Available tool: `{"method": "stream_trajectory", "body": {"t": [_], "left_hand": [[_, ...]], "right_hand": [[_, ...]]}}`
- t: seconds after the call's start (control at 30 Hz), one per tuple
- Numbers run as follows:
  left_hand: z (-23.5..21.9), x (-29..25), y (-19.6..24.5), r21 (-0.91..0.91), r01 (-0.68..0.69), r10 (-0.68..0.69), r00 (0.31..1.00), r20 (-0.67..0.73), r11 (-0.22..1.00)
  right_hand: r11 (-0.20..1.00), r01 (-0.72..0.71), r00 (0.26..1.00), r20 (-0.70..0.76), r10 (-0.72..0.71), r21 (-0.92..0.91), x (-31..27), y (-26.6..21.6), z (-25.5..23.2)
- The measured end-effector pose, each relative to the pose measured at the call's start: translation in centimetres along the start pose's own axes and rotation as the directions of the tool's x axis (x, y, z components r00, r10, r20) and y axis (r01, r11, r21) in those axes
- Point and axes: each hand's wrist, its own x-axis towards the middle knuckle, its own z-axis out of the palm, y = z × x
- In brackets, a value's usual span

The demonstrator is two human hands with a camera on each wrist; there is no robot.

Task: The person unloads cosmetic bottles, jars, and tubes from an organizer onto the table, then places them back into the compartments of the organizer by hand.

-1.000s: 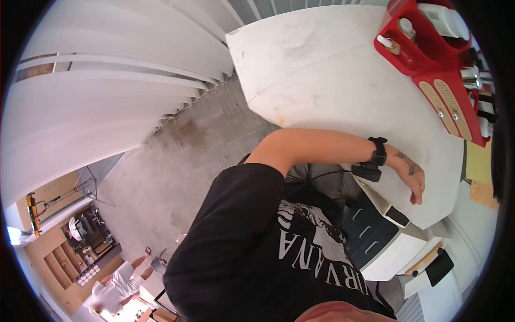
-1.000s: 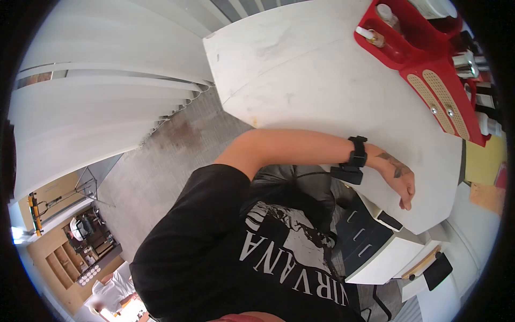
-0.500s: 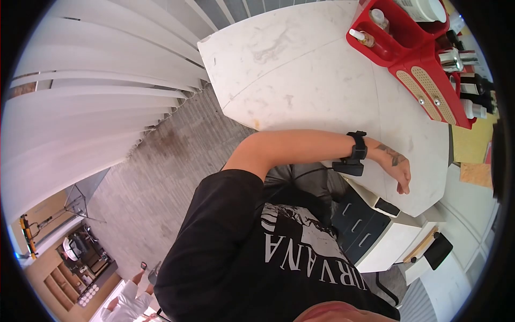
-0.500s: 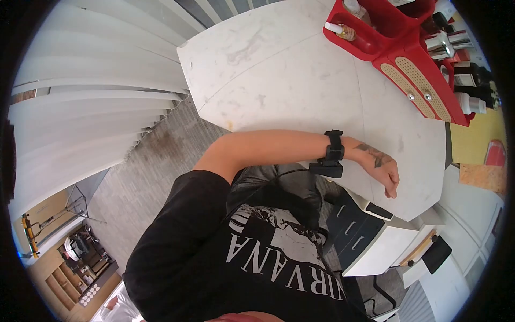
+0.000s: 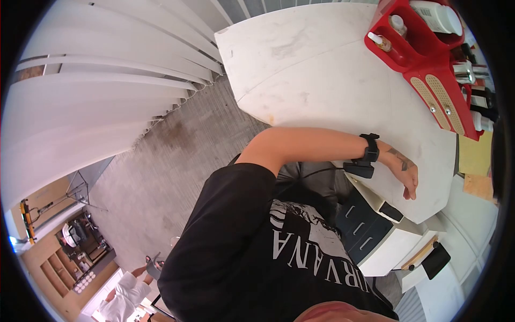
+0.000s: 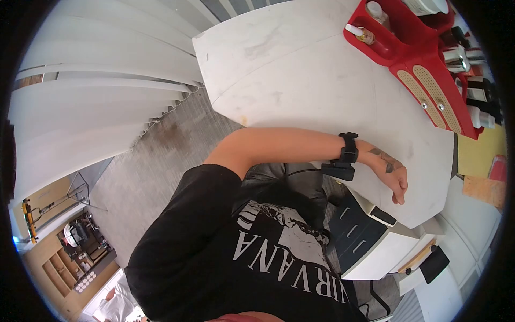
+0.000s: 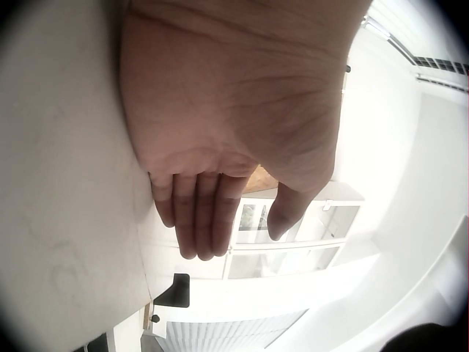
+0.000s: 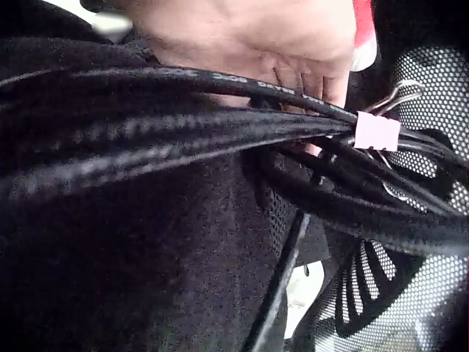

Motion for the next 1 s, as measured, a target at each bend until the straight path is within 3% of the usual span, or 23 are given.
{"method": "stream_trajectory", "body": {"t": [0.2, 0.3, 0.37, 0.47, 0.53, 0.63, 0.67, 0.7, 0.73, 0.8, 0.83, 0.87, 0.9, 0.93, 1.0], "left_hand": [[-0.1, 0.0, -0.4, 0.055, 0.004, -0.004, 1.000, -0.007, 0.998], [-0.4, -0.4, -1.0, 0.005, -0.029, 0.029, 0.999, -0.015, 1.000], [-0.1, 0.8, -2.0, -0.110, -0.097, 0.107, 0.991, 0.081, 0.989], [-0.5, 0.6, -2.0, -0.060, -0.172, 0.176, 0.981, 0.080, 0.983], [-0.3, -0.2, -0.2, 0.095, -0.038, 0.036, 0.999, 0.025, 0.995], [-0.2, -0.1, -0.2, 0.114, -0.016, 0.012, 0.999, 0.036, 0.993], [-0.2, -0.6, 1.4, 0.079, 0.050, -0.053, 0.998, 0.036, 0.996], [-0.2, -0.6, 1.4, 0.088, 0.055, -0.061, 0.996, 0.064, 0.995], [0.0, -0.9, 1.7, 0.026, 0.075, -0.077, 0.994, 0.073, 0.997], [0.4, -1.0, 3.1, -0.013, 0.114, -0.113, 0.990, 0.079, 0.993], [0.7, -0.6, 3.6, 0.075, 0.123, -0.127, 0.990, 0.058, 0.990], [1.1, -0.1, 3.7, 0.026, 0.120, -0.122, 0.990, 0.066, 0.992], [1.4, 0.2, 3.3, 0.045, 0.070, -0.073, 0.995, 0.064, 0.997], [2.0, 0.5, 3.6, 0.095, 0.130, -0.134, 0.991, 0.032, 0.987], [1.5, 0.5, 1.2, -0.034, 0.088, -0.088, 0.996, 0.027, 0.995]], "right_hand": [[0.999, 0.026, 0.994, 0.105, -0.022, -0.042, 2.3, -2.3, -1.0], [0.993, 0.089, 0.975, 0.212, -0.071, -0.076, 6.3, -4.9, -1.0], [0.993, 0.095, 0.969, 0.233, -0.077, -0.066, 6.8, -5.6, 0.1], [0.999, 0.015, 0.993, 0.117, -0.019, 0.032, 2.2, -3.8, 4.0], [0.983, -0.071, 0.995, -0.052, 0.081, 0.170, -3.5, -1.9, 9.4], [0.907, -0.113, 0.929, -0.281, 0.242, 0.406, -8.8, -2.5, 19.8], [0.870, -0.098, 0.894, -0.342, 0.290, 0.483, -9.3, -3.8, 23.4], [0.810, -0.055, 0.914, -0.297, 0.276, 0.584, -13.0, -14.9, 14.4], [0.641, 0.177, 0.908, -0.375, 0.185, 0.746, -11.9, -11.7, 15.9], [0.557, 0.305, 0.863, -0.472, 0.181, 0.772, -13.4, -12.9, 13.6], [0.499, 0.408, 0.834, -0.534, 0.137, 0.765, -14.8, -12.9, 12.6], [0.516, 0.480, 0.780, -0.614, 0.118, 0.709, -16.6, -13.5, 11.7], [0.427, 0.530, 0.743, -0.644, 0.183, 0.733, -17.6, -12.7, 11.6], [0.492, 0.556, 0.645, -0.721, 0.253, 0.670, -18.9, -12.2, 11.7], [0.512, 0.608, 0.459, -0.795, 0.397, 0.606, -19.1, -9.0, 12.6]]}}
